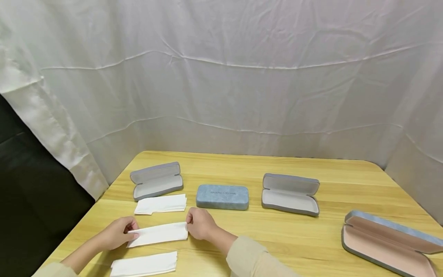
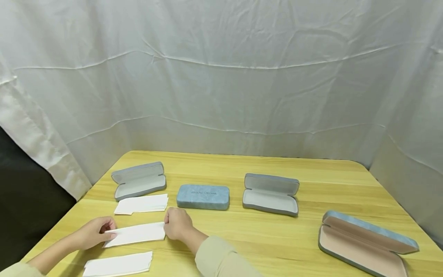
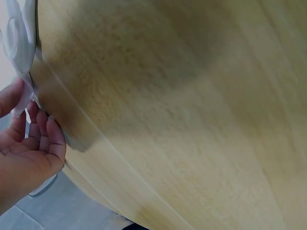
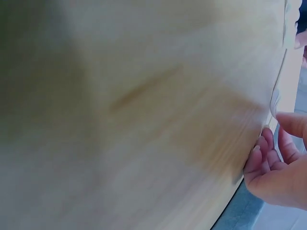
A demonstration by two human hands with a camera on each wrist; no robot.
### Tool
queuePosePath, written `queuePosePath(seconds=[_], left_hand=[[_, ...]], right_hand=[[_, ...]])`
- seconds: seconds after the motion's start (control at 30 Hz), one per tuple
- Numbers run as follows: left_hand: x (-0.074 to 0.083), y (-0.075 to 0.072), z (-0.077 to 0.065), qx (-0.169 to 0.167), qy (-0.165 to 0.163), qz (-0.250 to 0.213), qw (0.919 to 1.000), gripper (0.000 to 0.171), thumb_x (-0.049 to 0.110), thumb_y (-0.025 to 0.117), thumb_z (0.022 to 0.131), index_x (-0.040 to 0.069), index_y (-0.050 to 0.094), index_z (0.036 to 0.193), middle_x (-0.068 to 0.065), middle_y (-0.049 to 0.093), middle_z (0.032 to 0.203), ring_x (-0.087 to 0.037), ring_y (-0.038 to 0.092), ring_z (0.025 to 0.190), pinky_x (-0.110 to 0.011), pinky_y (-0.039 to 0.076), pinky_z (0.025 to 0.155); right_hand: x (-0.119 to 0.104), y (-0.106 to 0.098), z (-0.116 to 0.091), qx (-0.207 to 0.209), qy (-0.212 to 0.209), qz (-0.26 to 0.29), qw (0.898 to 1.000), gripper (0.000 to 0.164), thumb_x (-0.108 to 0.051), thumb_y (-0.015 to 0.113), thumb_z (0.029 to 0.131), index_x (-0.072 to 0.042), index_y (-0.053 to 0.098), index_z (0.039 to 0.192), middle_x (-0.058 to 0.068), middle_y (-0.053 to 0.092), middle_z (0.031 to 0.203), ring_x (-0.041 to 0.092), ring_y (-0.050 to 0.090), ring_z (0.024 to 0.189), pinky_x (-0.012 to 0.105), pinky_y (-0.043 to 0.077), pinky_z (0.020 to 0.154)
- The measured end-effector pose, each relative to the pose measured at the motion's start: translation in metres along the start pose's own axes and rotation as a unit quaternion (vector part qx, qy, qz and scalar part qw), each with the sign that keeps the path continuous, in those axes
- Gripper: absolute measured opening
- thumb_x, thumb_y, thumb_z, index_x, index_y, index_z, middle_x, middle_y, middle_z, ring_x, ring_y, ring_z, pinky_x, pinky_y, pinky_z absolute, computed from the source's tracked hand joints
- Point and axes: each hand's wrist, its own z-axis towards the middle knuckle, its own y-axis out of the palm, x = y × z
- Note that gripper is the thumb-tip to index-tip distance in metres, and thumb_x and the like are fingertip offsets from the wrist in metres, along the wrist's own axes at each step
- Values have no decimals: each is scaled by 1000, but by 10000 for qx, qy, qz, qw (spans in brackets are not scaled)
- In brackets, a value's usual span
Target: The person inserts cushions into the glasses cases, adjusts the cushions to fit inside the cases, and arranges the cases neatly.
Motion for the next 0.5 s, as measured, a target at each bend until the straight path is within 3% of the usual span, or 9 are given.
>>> queuePosePath(seconds=[0.17, 0.3, 0.4, 0.5], left_hand=[[3, 2, 1, 391, -29, 48, 9992, 15, 4, 64, 81, 6, 50, 77, 5, 42, 65, 2, 34, 57, -19, 32, 51], [7, 5, 3, 616, -44, 143, 9980, 8, 3, 64, 82, 3, 56, 85, 1, 54, 74, 4, 41, 65, -19, 37, 55], [9, 7, 4, 688, -126, 155, 9974, 13, 7, 63, 85, -2, 61, 94, -5, 63, 85, 4, 46, 71, -19, 41, 59], [11, 8, 5, 668, -269, 28, 9974, 13, 9, 62, 86, -2, 63, 94, -3, 60, 80, 3, 43, 68, -19, 39, 57]], right_hand=[[1, -3, 1, 189, -17, 900, 9958, 14, 2, 60, 84, -5, 50, 76, -1, 43, 65, 9, 39, 59, 20, 34, 53], [2, -4, 1, 423, 133, 1477, 9880, 12, 3, 57, 86, -3, 50, 79, -2, 40, 63, 9, 38, 54, 19, 32, 48], [4, -4, 1, 567, 333, 1863, 9803, 10, 5, 56, 86, -1, 50, 80, -1, 44, 58, 9, 40, 48, 17, 31, 42], [5, -3, 1, 578, 536, 2064, 9753, 2, 4, 56, 86, 3, 55, 85, 1, 51, 60, 9, 44, 48, 17, 32, 40]])
